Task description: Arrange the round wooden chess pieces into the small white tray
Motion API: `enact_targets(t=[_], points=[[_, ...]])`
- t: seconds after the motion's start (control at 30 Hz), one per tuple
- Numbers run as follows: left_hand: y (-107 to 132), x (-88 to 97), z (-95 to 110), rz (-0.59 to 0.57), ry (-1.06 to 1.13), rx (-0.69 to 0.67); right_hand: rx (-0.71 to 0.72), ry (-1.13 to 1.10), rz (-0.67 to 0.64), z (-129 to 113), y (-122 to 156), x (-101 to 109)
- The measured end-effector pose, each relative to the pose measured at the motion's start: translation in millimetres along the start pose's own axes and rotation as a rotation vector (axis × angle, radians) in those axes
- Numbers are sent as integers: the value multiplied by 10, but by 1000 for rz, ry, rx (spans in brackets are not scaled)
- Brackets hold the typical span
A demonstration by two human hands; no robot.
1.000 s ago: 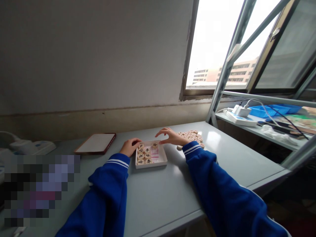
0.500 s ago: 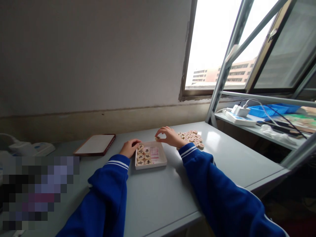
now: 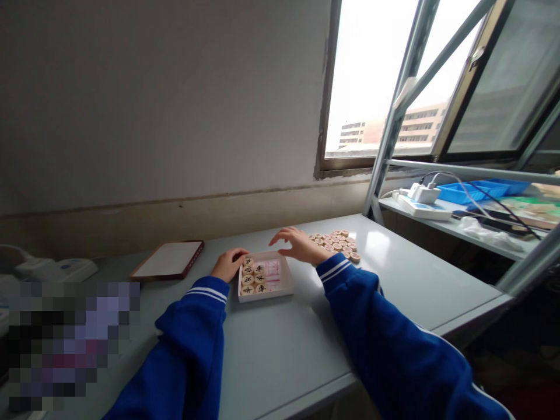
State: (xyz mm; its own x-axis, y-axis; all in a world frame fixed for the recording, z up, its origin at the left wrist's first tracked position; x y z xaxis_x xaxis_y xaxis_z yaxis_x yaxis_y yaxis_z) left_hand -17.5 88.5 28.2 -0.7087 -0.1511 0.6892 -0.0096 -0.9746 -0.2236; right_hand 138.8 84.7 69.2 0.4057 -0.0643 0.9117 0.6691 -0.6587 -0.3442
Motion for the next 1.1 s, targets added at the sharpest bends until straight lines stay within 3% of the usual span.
enact_targets(t=[0.1, 0.23, 0.33, 0.53, 0.7, 0.77, 0.83, 0.9, 1.0, 1.1], points=[[-7, 5, -10, 13, 5, -12, 211, -25, -128, -420, -36, -299], [-16, -8, -15, 5, 2, -38, 221, 12, -95, -537, -26, -389], [-20, -11, -25, 10, -1, -37, 181, -7, -51, -448, -30, -284], [-6, 1, -3, 16, 5, -14, 26, 0, 125, -70, 10, 219], [10, 7, 24, 0, -14, 3, -204, 232, -62, 396, 230, 220], [10, 9, 22, 4, -16, 2, -245, 274, -82, 463, 273, 210], [8, 4, 13, 6, -17, -4, -201, 207, -35, 368, 232, 208], [4, -2, 2, 10, -15, -10, -77, 75, -2, 128, 137, 153], [3, 1, -5, 22, -6, -21, 177, -95, -112, -368, 34, -111], [6, 1, 3, 23, 3, -32, 285, -141, -157, -674, 26, -315]])
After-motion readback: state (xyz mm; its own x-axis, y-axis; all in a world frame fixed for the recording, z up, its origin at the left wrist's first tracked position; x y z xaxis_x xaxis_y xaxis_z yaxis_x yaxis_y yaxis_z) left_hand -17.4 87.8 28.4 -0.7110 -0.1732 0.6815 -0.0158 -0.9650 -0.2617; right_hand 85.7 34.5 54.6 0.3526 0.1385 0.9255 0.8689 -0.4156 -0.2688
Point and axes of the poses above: each hand's wrist, its own y-axis away from the middle knuckle, its own x-axis out of the back of the hand, z = x × y, the point moved 9 cm from there along -y, towards the middle knuckle, and after that the axes turned 5 degrees about x, right-handed, at the moved point
